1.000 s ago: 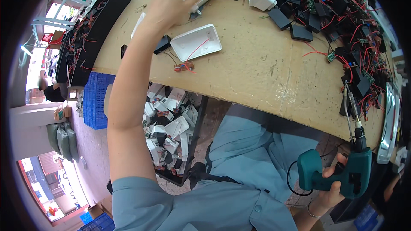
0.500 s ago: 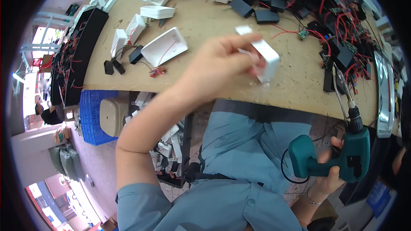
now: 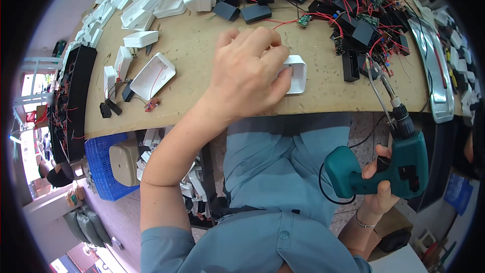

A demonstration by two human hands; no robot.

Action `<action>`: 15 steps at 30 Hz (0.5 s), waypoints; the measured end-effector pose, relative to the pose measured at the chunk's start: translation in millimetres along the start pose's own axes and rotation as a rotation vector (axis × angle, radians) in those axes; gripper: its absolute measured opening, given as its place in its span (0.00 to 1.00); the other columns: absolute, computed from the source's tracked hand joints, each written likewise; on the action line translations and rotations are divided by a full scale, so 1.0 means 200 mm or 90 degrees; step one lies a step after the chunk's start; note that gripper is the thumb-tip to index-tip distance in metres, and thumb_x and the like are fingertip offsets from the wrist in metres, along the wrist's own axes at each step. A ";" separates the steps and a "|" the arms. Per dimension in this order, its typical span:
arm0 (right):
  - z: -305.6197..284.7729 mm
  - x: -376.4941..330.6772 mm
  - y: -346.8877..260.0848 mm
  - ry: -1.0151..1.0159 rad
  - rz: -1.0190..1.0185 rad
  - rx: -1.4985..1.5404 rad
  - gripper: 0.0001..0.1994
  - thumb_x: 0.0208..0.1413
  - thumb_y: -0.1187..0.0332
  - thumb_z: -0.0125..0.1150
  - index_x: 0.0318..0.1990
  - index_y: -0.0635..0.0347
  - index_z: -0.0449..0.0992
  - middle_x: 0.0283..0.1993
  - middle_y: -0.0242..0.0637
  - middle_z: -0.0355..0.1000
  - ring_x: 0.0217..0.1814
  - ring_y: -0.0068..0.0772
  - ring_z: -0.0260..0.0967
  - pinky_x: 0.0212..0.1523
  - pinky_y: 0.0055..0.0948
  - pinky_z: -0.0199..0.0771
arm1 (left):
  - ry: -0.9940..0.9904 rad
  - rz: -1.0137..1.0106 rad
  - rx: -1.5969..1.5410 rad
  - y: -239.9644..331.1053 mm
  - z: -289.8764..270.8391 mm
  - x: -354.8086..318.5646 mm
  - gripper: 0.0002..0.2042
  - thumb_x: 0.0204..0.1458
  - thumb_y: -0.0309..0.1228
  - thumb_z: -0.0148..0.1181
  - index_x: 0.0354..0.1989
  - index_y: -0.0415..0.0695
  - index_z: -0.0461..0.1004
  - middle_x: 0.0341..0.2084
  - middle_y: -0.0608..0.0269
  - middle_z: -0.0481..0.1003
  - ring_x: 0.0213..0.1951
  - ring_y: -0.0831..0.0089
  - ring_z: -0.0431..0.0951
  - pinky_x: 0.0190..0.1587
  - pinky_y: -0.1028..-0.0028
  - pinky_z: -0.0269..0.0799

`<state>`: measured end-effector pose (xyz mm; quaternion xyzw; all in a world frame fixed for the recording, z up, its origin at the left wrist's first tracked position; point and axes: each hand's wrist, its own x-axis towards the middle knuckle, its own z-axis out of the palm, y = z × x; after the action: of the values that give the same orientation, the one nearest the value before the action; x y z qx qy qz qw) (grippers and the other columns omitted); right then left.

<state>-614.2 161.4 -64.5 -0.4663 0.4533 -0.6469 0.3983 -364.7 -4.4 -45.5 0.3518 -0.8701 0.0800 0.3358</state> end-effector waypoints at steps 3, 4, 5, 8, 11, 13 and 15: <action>-0.03 -0.01 0.00 0.001 0.005 0.008 0.34 0.46 0.58 0.61 0.54 0.71 0.53 0.48 0.55 0.63 0.29 0.25 0.67 0.25 0.21 0.69 | -0.049 -0.001 -0.053 -0.02 -0.04 0.05 0.09 0.35 0.33 0.59 0.25 0.44 0.72 0.29 0.66 0.69 0.28 0.70 0.70 0.35 0.68 0.58; -0.04 -0.01 0.00 0.008 0.003 0.010 0.34 0.46 0.58 0.61 0.54 0.71 0.53 0.48 0.55 0.63 0.29 0.25 0.67 0.25 0.21 0.69 | -0.039 0.015 -0.058 -0.03 -0.05 0.08 0.10 0.36 0.34 0.59 0.27 0.44 0.73 0.29 0.65 0.70 0.29 0.69 0.70 0.35 0.69 0.58; -0.05 -0.01 0.00 0.005 0.005 0.010 0.34 0.46 0.58 0.61 0.54 0.71 0.53 0.48 0.55 0.63 0.28 0.25 0.67 0.25 0.20 0.69 | -0.027 0.027 -0.065 -0.04 -0.06 0.09 0.10 0.38 0.35 0.59 0.29 0.44 0.74 0.30 0.65 0.70 0.30 0.68 0.70 0.36 0.70 0.59; -0.06 -0.02 -0.01 0.018 -0.001 0.000 0.34 0.46 0.58 0.61 0.54 0.72 0.53 0.48 0.54 0.64 0.28 0.25 0.67 0.25 0.20 0.69 | -0.056 -0.080 -0.168 -0.04 0.00 0.24 0.11 0.42 0.35 0.57 0.30 0.40 0.74 0.25 0.60 0.71 0.28 0.66 0.70 0.32 0.71 0.63; -0.06 -0.01 -0.03 0.028 -0.012 0.002 0.34 0.46 0.57 0.61 0.53 0.72 0.54 0.47 0.54 0.64 0.27 0.25 0.67 0.24 0.19 0.68 | -0.331 -0.304 -0.293 0.00 0.09 0.45 0.10 0.47 0.33 0.54 0.30 0.39 0.74 0.17 0.64 0.71 0.19 0.75 0.68 0.21 0.77 0.61; -0.06 -0.02 -0.02 0.035 -0.020 0.010 0.34 0.46 0.57 0.61 0.53 0.72 0.54 0.47 0.53 0.64 0.27 0.25 0.67 0.24 0.19 0.68 | -0.483 -0.454 -0.353 0.01 0.16 0.54 0.09 0.48 0.33 0.54 0.28 0.39 0.74 0.16 0.65 0.71 0.17 0.79 0.67 0.18 0.79 0.60; -0.07 -0.02 -0.03 0.051 -0.021 0.003 0.34 0.46 0.57 0.61 0.53 0.72 0.54 0.47 0.53 0.64 0.27 0.24 0.67 0.23 0.19 0.68 | -0.519 -0.625 -0.526 0.03 0.24 0.57 0.10 0.49 0.34 0.54 0.26 0.40 0.72 0.16 0.67 0.70 0.16 0.86 0.64 0.15 0.83 0.56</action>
<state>-628.1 170.1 -61.9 -0.4462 0.4595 -0.6729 0.3702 -453.7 -82.4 -9.1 0.5461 -0.6281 -0.5471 0.0892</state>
